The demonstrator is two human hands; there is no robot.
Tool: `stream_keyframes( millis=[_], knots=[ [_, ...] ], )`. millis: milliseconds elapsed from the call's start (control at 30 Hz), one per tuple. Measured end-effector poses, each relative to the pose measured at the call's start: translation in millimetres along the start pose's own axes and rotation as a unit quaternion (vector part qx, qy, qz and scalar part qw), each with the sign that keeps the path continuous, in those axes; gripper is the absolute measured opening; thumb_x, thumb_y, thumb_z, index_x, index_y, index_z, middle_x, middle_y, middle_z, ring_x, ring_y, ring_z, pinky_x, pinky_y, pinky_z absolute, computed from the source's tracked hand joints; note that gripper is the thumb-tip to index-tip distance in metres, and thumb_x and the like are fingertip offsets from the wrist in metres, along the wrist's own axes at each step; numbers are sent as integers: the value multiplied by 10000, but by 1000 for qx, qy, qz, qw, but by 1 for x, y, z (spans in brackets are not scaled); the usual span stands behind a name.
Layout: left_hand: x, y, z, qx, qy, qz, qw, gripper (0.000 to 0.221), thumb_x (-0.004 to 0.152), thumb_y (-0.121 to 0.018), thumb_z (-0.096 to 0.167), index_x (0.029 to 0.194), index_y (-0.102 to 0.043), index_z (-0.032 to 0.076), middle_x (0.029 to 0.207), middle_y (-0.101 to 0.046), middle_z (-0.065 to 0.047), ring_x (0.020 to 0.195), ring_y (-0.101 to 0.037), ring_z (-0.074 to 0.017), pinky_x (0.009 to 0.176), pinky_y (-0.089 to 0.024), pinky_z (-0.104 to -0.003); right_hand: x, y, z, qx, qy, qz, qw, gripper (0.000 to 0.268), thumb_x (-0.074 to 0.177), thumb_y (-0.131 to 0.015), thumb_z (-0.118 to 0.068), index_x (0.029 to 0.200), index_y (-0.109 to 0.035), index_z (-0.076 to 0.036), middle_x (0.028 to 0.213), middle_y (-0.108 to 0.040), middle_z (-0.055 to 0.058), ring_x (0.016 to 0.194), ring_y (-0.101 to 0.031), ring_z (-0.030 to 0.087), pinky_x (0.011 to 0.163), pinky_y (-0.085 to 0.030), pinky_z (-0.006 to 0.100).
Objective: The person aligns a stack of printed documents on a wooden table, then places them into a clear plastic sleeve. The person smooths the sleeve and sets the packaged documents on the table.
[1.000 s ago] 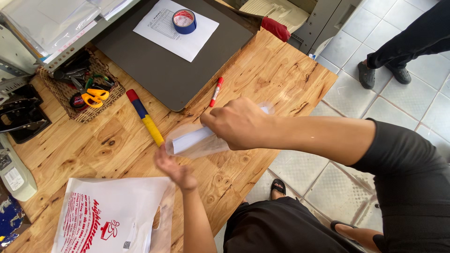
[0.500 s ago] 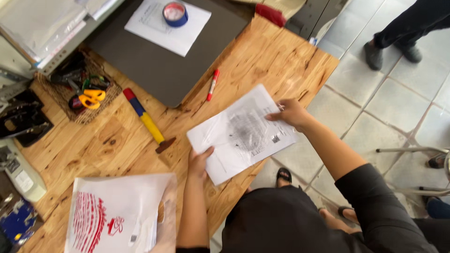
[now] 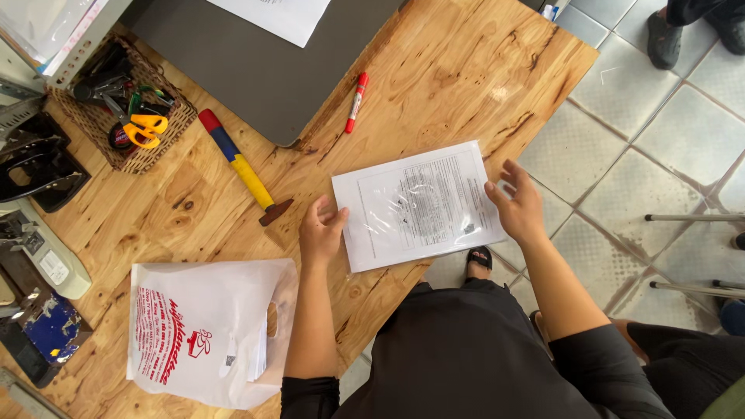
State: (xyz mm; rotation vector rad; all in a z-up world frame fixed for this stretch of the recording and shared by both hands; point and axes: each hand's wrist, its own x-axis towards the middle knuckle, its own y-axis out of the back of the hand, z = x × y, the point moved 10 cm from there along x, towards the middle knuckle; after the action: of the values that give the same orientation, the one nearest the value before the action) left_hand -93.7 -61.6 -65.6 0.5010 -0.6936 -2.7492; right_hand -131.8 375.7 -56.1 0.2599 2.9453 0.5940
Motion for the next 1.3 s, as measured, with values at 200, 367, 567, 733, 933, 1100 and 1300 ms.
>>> stream_keyframes(
  millis=[200, 367, 567, 733, 933, 1100, 1300],
  knots=[
    [-10, -13, -22, -163, -11, 15, 986, 699, 855, -782, 246, 1423, -493, -41, 1443, -545, -242, 1300, -589, -337, 1030, -539, -404, -6, -26, 19, 97, -57, -62, 992, 584, 963, -682, -122, 1465, -442, 53, 1470, -555, 213, 1295, -577, 281, 1080, -469, 397],
    [-9, -20, -42, -209, -4, 12, 978, 671, 882, -747, 149, 1447, -460, -75, 1499, -511, -261, 1377, -534, -332, 1106, -482, -404, -9, -30, 14, 157, -63, -50, 984, 551, 969, -659, -76, 1445, -413, 54, 1443, -572, 227, 1286, -586, 265, 1086, -479, 367],
    [-14, -27, -36, -226, -11, -7, 974, 701, 901, -725, 116, 1482, -403, -103, 1535, -461, -280, 1433, -481, -323, 1174, -411, -393, -10, -32, 9, 127, -24, -44, 991, 521, 980, -679, -54, 1422, -428, 60, 1451, -583, 230, 1365, -564, 276, 1131, -440, 368],
    [-24, -26, -14, -209, -35, -11, 977, 701, 910, -703, 112, 1488, -381, -118, 1521, -471, -293, 1416, -510, -333, 1164, -431, -393, -15, -35, 7, 95, -31, -37, 994, 537, 945, -714, -66, 1404, -456, 39, 1458, -563, 235, 1354, -558, 281, 1112, -462, 375],
    [-27, -27, 6, -134, -43, -10, 990, 696, 914, -737, 147, 1474, -415, -112, 1465, -525, -302, 1375, -545, -339, 1137, -452, -388, -17, -33, 19, 76, -126, -45, 988, 596, 910, -717, -106, 1440, -462, -14, 1422, -594, 210, 1261, -618, 281, 1046, -493, 364],
    [-25, -22, 10, -129, -42, -2, 991, 704, 884, -756, 187, 1451, -450, -97, 1411, -582, -274, 1310, -609, -317, 1084, -507, -383, -18, -30, 11, -19, -77, -29, 996, 569, 922, -732, -133, 1425, -497, -12, 1396, -639, 201, 1256, -625, 270, 1069, -464, 362],
    [1, -7, 28, 138, -104, 84, 981, 681, 810, -831, 349, 1346, -623, -16, 1261, -678, -205, 1124, -660, -355, 922, -530, -443, -25, 4, 30, -75, -97, 61, 991, 493, 896, -755, -194, 1325, -580, -23, 1318, -676, 147, 1156, -638, 253, 897, -521, 382]
  ],
)
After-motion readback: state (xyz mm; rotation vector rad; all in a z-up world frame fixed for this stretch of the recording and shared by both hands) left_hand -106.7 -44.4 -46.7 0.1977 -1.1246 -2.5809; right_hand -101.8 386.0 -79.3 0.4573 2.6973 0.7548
